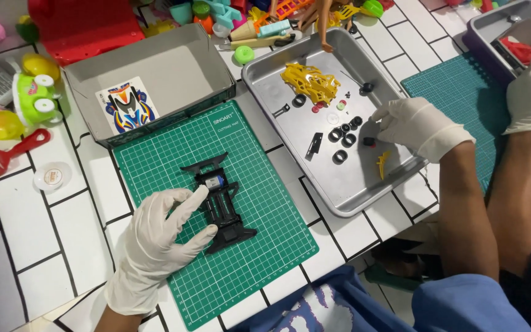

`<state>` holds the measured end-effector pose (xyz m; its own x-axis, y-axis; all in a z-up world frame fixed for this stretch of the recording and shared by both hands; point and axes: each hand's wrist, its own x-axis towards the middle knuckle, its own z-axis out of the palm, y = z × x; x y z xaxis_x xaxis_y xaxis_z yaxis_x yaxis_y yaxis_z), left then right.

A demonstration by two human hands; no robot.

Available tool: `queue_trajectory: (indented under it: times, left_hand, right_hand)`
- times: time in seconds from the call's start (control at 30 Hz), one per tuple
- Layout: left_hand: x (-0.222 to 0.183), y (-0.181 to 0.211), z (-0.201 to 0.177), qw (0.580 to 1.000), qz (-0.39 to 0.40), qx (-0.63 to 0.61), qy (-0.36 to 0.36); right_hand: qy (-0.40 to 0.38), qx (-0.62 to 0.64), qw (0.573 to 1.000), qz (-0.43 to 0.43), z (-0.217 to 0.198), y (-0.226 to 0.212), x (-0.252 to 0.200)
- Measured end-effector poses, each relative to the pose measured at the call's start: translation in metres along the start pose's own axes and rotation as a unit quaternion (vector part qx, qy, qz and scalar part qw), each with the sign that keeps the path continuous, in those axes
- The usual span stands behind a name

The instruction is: Assembling a small plastic toy car by fitting gears, wheels, and other internal components onto the chassis.

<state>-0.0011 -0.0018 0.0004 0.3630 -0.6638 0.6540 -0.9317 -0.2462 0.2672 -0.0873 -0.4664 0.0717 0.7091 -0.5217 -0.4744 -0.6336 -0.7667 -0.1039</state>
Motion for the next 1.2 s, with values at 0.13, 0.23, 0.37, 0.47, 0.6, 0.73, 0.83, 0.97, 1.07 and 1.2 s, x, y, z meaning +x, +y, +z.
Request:
queue_trajectory:
  times: [0.13, 0.23, 0.37, 0.47, 0.6, 0.73, 0.83, 0.97, 1.07, 1.2]
  left_hand:
    - [-0.003, -0.003, 0.002, 1.0, -0.005, 0.016, -0.006]
    - [0.0, -0.003, 0.001, 1.0, 0.005, -0.009, -0.007]
    - [-0.001, -0.002, 0.0, 1.0, 0.001, -0.003, -0.011]
    - [0.0, -0.002, 0.0, 1.0, -0.002, -0.006, -0.011]
    - [-0.004, -0.003, 0.002, 1.0, -0.012, -0.002, -0.017]
    - [-0.002, -0.003, 0.002, 1.0, -0.007, -0.008, -0.008]
    - [-0.003, -0.002, 0.0, 1.0, -0.014, -0.003, -0.017]
    - [-0.004, -0.002, 0.001, 1.0, -0.018, 0.008, -0.019]
    - [-0.004, -0.005, 0.003, 1.0, -0.011, 0.001, -0.015]
    - [-0.001, -0.005, 0.002, 1.0, -0.003, -0.008, -0.013]
  right_hand:
    - [0.034, 0.008, 0.999, -0.022, 0.014, 0.01, 0.016]
    - [0.039, -0.006, 0.999, -0.033, 0.015, 0.011, 0.017]
    - [0.05, 0.042, 0.995, -0.071, 0.02, 0.016, 0.021]
    - [0.07, 0.103, 0.986, -0.107, 0.017, 0.01, 0.013]
    - [0.081, 0.175, 0.972, -0.132, 0.014, 0.007, 0.013]
    - [0.078, 0.136, 0.975, -0.16, 0.016, 0.008, 0.018]
    - [0.036, 0.131, 0.984, -0.119, 0.014, 0.003, 0.013]
    - [0.016, 0.227, 0.967, -0.111, 0.022, 0.016, 0.023]
    - [0.039, 0.236, 0.963, -0.127, 0.018, 0.015, 0.019]
    - [0.095, 0.163, 0.961, -0.202, 0.01, -0.004, 0.007]
